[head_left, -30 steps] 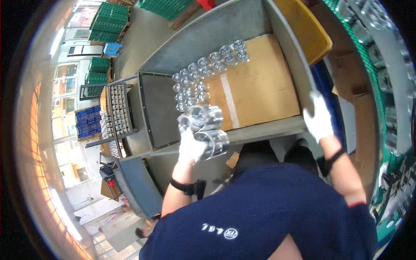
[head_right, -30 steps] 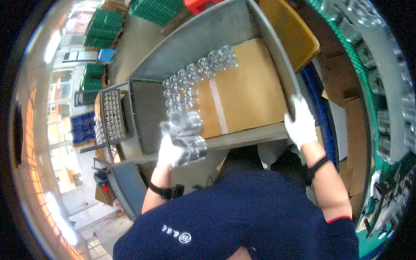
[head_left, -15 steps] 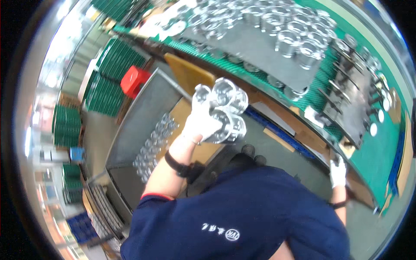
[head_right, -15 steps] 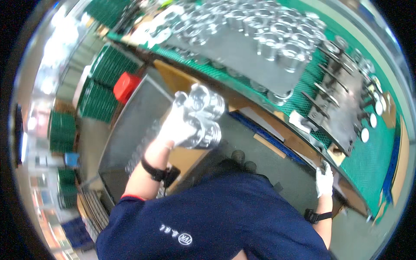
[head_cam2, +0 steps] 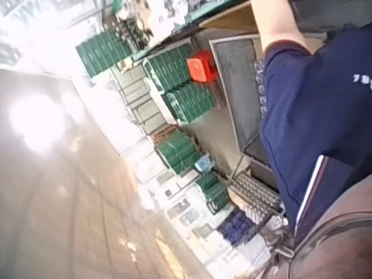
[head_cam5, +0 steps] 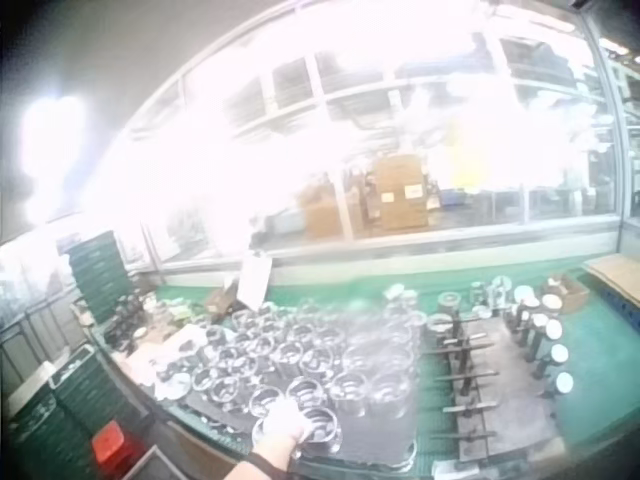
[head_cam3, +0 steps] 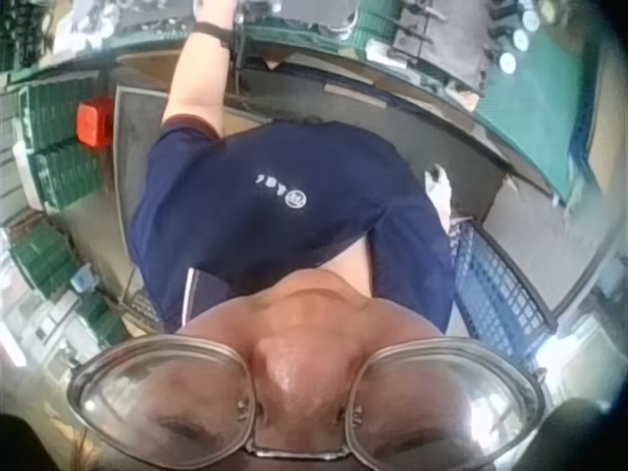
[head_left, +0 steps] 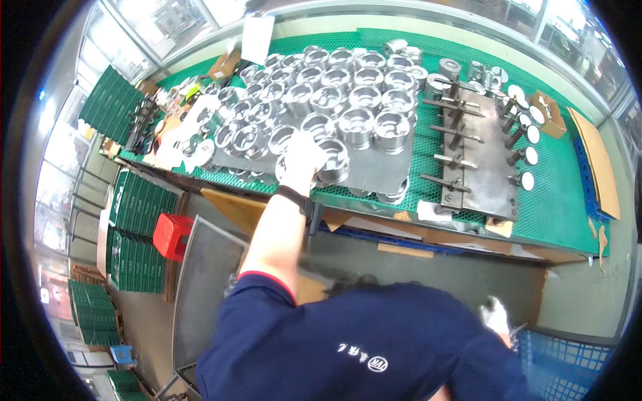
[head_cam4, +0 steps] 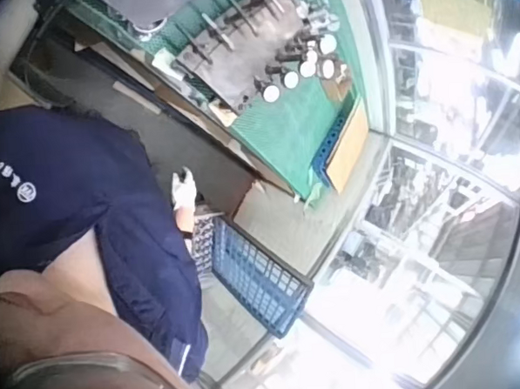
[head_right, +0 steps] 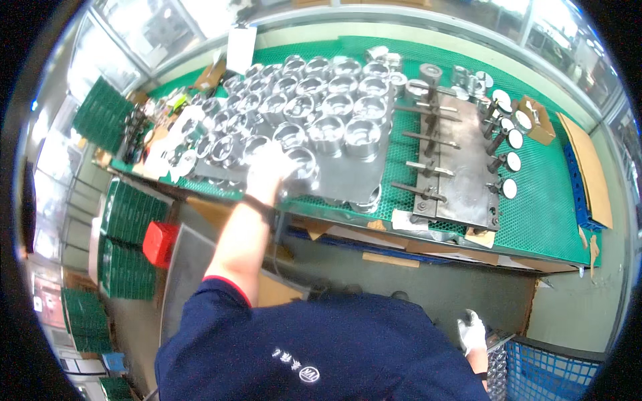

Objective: Inspecting and measuring metal pistons using dial indicators and a specialized jig on a workbench.

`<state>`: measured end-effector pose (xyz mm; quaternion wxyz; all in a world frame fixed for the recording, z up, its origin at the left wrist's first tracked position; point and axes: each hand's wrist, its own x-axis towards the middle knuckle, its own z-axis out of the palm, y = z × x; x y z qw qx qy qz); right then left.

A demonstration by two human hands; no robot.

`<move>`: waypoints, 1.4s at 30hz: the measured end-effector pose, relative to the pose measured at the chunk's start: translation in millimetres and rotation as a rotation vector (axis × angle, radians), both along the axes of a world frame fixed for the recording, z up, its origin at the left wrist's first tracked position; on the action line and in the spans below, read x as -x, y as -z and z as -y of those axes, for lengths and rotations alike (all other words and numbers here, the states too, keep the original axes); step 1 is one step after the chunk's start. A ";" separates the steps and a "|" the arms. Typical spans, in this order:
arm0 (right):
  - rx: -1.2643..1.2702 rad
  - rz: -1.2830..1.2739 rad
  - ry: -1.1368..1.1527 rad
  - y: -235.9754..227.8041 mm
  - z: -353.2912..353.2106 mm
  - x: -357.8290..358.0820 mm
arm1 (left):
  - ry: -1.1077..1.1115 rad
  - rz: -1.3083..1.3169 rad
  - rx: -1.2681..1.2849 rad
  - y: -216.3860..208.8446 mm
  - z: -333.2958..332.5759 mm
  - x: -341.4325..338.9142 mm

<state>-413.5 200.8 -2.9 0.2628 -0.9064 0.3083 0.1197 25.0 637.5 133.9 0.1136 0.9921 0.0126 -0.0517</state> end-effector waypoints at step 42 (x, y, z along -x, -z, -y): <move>-0.175 0.817 -0.833 -148.3 74.7 -293.1 | 1.494 -0.428 1.131 -209.5 227.6 111.8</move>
